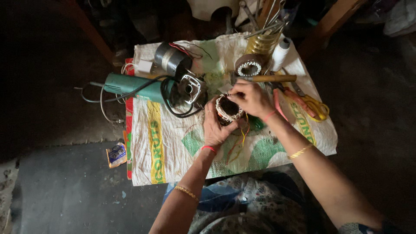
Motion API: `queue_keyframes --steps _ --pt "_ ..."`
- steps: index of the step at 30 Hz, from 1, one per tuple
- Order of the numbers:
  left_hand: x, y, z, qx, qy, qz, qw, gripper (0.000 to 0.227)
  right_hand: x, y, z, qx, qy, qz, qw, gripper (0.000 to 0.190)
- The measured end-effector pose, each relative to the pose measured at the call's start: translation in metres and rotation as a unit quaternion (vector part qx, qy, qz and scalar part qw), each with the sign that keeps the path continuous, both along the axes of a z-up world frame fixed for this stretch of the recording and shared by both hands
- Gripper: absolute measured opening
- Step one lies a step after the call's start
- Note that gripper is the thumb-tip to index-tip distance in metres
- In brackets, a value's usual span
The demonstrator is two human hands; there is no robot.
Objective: The person uses pliers to pull and adjust wires on a motor stator while seated on the floor. They repeatedly reposition the stator and manipulate the wires with both hands and the pliers.
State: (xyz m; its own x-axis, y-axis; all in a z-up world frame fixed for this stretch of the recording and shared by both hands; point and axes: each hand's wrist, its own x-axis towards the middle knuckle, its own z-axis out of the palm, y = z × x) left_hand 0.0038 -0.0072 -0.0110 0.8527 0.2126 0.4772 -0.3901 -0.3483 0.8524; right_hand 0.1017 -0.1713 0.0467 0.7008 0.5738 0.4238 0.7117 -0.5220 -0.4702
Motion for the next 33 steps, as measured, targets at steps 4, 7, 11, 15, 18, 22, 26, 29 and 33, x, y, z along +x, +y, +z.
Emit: queue_keyframes --steps 4,7,11,15,18,22,26,29,33 --pt "0.001 0.002 0.000 -0.041 -0.007 -0.029 0.999 0.097 -0.009 -0.026 -0.019 0.297 0.205 0.003 0.933 0.031" --pt "-0.004 0.001 -0.001 -0.109 0.011 -0.075 0.991 0.104 -0.022 -0.036 -0.050 0.363 0.166 -0.103 0.911 0.037" --pt "-0.005 0.003 0.003 -0.051 -0.051 -0.023 0.997 0.108 -0.021 -0.030 -0.077 0.270 0.038 -0.173 0.946 0.038" --pt "-0.006 0.000 -0.001 -0.095 -0.058 -0.016 0.994 0.093 -0.018 -0.035 -0.081 0.329 0.118 -0.160 0.923 0.037" --pt "-0.006 -0.002 -0.009 0.021 -0.071 0.038 0.997 0.067 -0.022 -0.037 -0.084 0.232 -0.014 -0.171 0.957 0.033" --pt "-0.008 -0.001 -0.014 0.063 -0.032 0.017 0.997 0.044 -0.026 -0.033 -0.090 0.282 0.058 -0.158 0.944 0.033" --pt "-0.006 0.005 0.001 0.091 -0.029 -0.003 0.995 0.044 -0.025 -0.035 -0.087 0.246 0.058 -0.186 0.950 0.033" --pt "-0.004 0.029 0.022 0.220 -0.076 -0.033 0.972 0.060 -0.028 -0.033 -0.079 0.250 0.043 -0.164 0.953 0.032" --pt "0.006 0.055 0.045 0.391 -0.127 -0.142 0.900 0.072 -0.041 -0.027 -0.056 0.257 0.005 -0.087 0.963 0.035"
